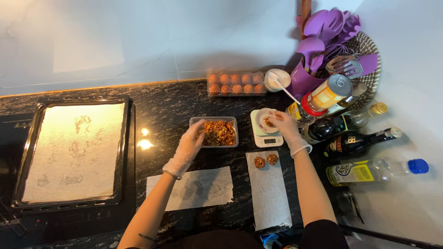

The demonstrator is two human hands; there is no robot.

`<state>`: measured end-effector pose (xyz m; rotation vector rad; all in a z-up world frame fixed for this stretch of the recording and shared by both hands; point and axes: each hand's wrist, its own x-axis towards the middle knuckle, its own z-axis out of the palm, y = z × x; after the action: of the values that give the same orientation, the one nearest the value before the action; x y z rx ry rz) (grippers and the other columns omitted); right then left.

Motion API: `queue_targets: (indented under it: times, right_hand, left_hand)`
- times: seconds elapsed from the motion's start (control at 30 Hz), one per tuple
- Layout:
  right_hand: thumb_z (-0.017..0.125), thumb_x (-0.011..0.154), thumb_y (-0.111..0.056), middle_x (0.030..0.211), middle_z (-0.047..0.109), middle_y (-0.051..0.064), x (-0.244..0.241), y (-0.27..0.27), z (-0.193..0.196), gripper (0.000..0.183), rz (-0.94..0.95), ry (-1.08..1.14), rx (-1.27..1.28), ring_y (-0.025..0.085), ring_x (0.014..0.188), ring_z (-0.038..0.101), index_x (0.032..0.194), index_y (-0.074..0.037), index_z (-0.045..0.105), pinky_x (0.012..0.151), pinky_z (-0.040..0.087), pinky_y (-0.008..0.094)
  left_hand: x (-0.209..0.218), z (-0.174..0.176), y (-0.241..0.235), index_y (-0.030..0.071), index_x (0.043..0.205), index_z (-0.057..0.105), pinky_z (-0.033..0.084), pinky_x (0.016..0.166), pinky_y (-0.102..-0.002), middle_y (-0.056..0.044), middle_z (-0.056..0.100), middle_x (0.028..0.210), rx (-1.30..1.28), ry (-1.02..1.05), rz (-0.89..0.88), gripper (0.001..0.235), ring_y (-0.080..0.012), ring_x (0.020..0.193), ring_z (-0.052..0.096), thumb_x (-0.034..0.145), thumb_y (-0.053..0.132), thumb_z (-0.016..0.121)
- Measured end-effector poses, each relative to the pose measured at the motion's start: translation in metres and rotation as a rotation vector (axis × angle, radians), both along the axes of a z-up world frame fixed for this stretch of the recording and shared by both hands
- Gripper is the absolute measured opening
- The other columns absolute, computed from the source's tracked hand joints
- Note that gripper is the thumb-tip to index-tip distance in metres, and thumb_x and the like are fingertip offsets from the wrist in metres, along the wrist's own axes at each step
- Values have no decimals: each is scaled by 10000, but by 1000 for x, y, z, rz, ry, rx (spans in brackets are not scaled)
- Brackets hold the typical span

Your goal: The person wears gloves and uses their hands to scoop a mixture of nuts and sticky ingredients from a plastic container, then rolls the portions into small round balls and places them onto pieces of paper on a kitchen counter, occasionally using a small digital scale to check the weight.

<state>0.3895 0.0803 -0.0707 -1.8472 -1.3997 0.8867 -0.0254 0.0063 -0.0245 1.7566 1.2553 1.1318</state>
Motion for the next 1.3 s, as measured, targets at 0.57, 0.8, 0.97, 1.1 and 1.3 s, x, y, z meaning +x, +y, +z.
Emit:
queue_targets:
  times: [0.57,0.8,0.97,1.1,1.3]
  right_hand:
    - [697,913,-159,1197,704,121,-172,-57,39,331,521,-305,79,241,1026,704,1229,-62,684,913,576,342]
    - [745,882,-168,1047,716,141,-197,-58,0,229,381,-587,222,320,1001,702,1055,-42,663,797,599,432]
    - [725,841,-151,1028,719,147,-198,-51,-16,291,322,-578,293,316,969,702,1099,-29,669,783,600,430]
    - [700,838,-145,998,714,160,-200,-49,-22,328,333,-610,333,312,948,696,1147,-34,683,773,604,426]
    - [681,876,-122,1013,730,155,-199,-42,-32,259,300,-585,497,318,968,696,1118,-34,709,801,602,427]
  left_hand:
    - [9,-34,7,39,1284,654,557,928,-334,-151,744,1190,-53,9,82,275,-270,1101,733,1027,111,591]
    - [12,-35,8,29,1287,657,559,933,-301,-130,763,1172,-149,-74,117,281,-201,1085,740,1032,99,561]
    - [10,-33,6,23,1281,662,552,935,-299,-124,766,1163,-194,-114,137,279,-189,1082,735,1031,99,565]
    - [9,-30,4,16,1289,657,555,945,-296,-123,758,1183,-183,-132,148,287,-188,1101,731,1028,89,564]
    - [7,-26,4,12,1305,644,540,967,-291,-120,749,1214,-238,-221,120,300,-184,1145,713,1030,73,538]
